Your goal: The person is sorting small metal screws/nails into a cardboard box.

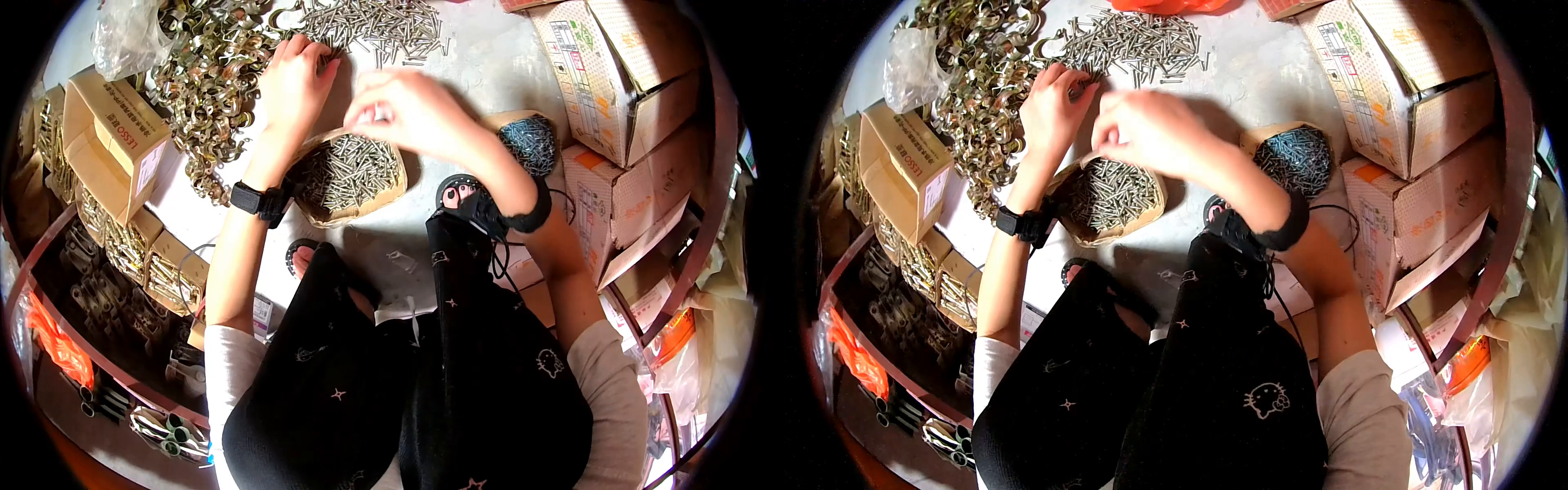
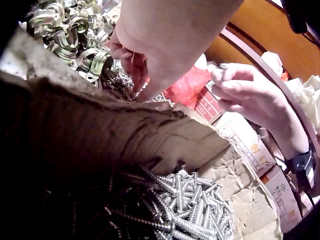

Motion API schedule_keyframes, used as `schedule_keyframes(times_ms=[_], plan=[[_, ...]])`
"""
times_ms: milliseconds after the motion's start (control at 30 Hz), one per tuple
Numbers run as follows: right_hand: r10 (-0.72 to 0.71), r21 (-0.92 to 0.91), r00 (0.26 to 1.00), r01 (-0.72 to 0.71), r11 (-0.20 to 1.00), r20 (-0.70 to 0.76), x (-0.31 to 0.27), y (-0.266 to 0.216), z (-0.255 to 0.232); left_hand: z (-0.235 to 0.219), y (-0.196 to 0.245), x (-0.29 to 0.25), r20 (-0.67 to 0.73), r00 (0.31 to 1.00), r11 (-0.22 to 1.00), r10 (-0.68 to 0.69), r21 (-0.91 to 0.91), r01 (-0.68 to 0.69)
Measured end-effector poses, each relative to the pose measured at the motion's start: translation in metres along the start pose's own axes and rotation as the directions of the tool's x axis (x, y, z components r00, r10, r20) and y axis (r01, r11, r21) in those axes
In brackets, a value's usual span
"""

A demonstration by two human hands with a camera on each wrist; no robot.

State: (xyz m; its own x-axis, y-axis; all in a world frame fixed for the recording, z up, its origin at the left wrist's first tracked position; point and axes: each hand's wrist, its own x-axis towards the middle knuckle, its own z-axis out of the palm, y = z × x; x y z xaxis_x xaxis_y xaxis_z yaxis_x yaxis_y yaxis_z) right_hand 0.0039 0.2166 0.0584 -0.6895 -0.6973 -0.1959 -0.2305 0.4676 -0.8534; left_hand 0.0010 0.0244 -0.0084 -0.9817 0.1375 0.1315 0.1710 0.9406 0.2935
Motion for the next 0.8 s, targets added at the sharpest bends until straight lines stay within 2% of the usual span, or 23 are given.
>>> schedule_keyframes(times_ms=[67,133,167,200,267,300,500,600,800], plan=[[-0.065,-0.056,0.990,0.072,0.996,0.127,-0.010,0.002,0.016,0.002,0.000,0.000,-0.017,1.000,1.000,0.005,0.008,-0.005],[-0.064,-0.016,0.977,0.068,0.998,0.203,-0.019,0.001,0.030,0.004,0.000,-0.001,-0.030,0.999,1.000,0.013,0.007,-0.013],[-0.035,0.009,0.975,0.034,0.999,0.219,-0.022,0.002,0.040,0.006,0.000,-0.002,-0.045,0.999,1.000,0.011,-0.005,-0.011],[-0.056,0.000,0.974,0.058,0.998,0.218,-0.026,0.001,0.046,0.006,0.001,-0.001,-0.061,0.998,1.000,0.009,-0.018,-0.010],[-0.056,-0.034,0.982,0.064,0.997,0.183,-0.032,-0.002,0.058,0.005,0.003,0.000,-0.036,0.999,1.000,0.003,-0.016,-0.004],[-0.102,-0.091,0.982,0.117,0.989,0.159,-0.033,-0.002,0.061,0.005,0.004,0.000,-0.009,1.000,1.000,-0.003,-0.016,0.003],[-0.173,-0.044,0.985,0.174,0.984,0.012,-0.029,-0.007,0.056,0.007,0.003,0.002,0.008,1.000,0.999,-0.022,-0.032,0.022],[-0.117,0.004,0.993,0.117,0.993,-0.015,-0.023,-0.005,0.045,0.004,0.004,0.000,0.041,0.997,0.996,-0.059,-0.061,0.061],[-0.087,0.045,0.967,0.101,0.994,-0.240,-0.014,0.008,0.036,-0.012,0.001,-0.001,0.077,0.992,0.986,-0.097,-0.127,0.106]])
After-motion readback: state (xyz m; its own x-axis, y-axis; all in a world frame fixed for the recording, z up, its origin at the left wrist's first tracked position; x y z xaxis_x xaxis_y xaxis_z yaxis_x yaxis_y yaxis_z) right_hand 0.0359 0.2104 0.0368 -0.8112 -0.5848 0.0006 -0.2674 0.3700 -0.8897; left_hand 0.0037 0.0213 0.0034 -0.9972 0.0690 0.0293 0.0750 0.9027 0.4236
